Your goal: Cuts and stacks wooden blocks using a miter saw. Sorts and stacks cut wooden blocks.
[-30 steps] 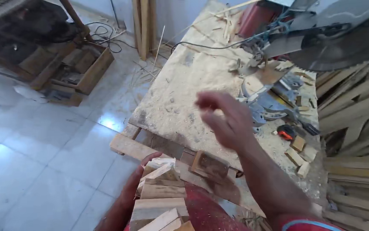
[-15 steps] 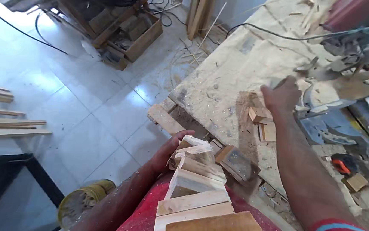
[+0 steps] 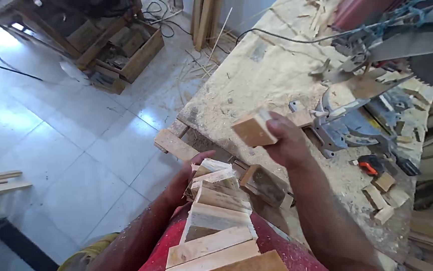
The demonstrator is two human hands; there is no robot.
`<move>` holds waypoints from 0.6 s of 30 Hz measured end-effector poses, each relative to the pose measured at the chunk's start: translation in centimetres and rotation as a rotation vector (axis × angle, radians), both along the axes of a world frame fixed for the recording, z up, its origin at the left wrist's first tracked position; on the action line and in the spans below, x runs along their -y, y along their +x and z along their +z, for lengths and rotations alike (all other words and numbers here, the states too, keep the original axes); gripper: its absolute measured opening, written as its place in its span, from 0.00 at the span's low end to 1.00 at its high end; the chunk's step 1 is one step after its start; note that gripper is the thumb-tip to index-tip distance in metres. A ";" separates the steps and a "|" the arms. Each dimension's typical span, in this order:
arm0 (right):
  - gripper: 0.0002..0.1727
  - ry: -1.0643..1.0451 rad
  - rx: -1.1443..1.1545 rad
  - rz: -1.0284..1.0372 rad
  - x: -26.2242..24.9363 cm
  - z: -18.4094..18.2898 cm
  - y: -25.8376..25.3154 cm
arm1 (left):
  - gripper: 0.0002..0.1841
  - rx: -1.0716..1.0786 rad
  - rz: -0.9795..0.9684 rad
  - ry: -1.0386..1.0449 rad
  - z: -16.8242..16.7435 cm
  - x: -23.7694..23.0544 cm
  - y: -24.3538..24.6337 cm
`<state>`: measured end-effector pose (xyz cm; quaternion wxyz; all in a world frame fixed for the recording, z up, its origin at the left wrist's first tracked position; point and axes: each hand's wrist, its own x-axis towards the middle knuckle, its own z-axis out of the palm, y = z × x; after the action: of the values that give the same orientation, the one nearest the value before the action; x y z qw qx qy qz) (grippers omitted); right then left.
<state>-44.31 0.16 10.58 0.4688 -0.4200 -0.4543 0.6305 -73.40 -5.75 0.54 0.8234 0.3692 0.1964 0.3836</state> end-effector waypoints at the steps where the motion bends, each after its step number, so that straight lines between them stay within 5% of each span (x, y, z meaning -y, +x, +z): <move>1: 0.21 0.001 -0.030 0.028 0.3 0.4 -1.5 | 0.57 0.003 -0.008 0.008 0.3 -0.1 0.1; 6: 0.16 0.031 -0.091 0.106 1.5 2.6 -5.3 | 0.56 -0.148 0.047 0.023 3.9 0.0 0.8; 9: 0.22 0.232 -0.044 0.173 2.7 5.5 -5.7 | 0.50 -0.323 0.057 0.045 6.1 0.6 0.6; 11: 0.29 0.439 0.069 0.271 3.3 8.5 -6.0 | 0.39 -0.447 0.100 -0.030 8.0 1.6 0.9; 14: 0.27 0.706 0.259 0.508 3.2 12.1 -7.1 | 0.13 -0.255 -0.014 0.144 4.9 1.9 -0.3; 18: 0.18 0.791 0.477 0.884 2.5 12.2 -12.3 | 0.06 -0.563 -0.074 0.324 8.6 3.6 -3.9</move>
<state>-56.62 -2.31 22.79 0.1698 -0.1171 -0.8749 0.4382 -77.34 -9.39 9.15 0.6808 0.5939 0.3392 0.2624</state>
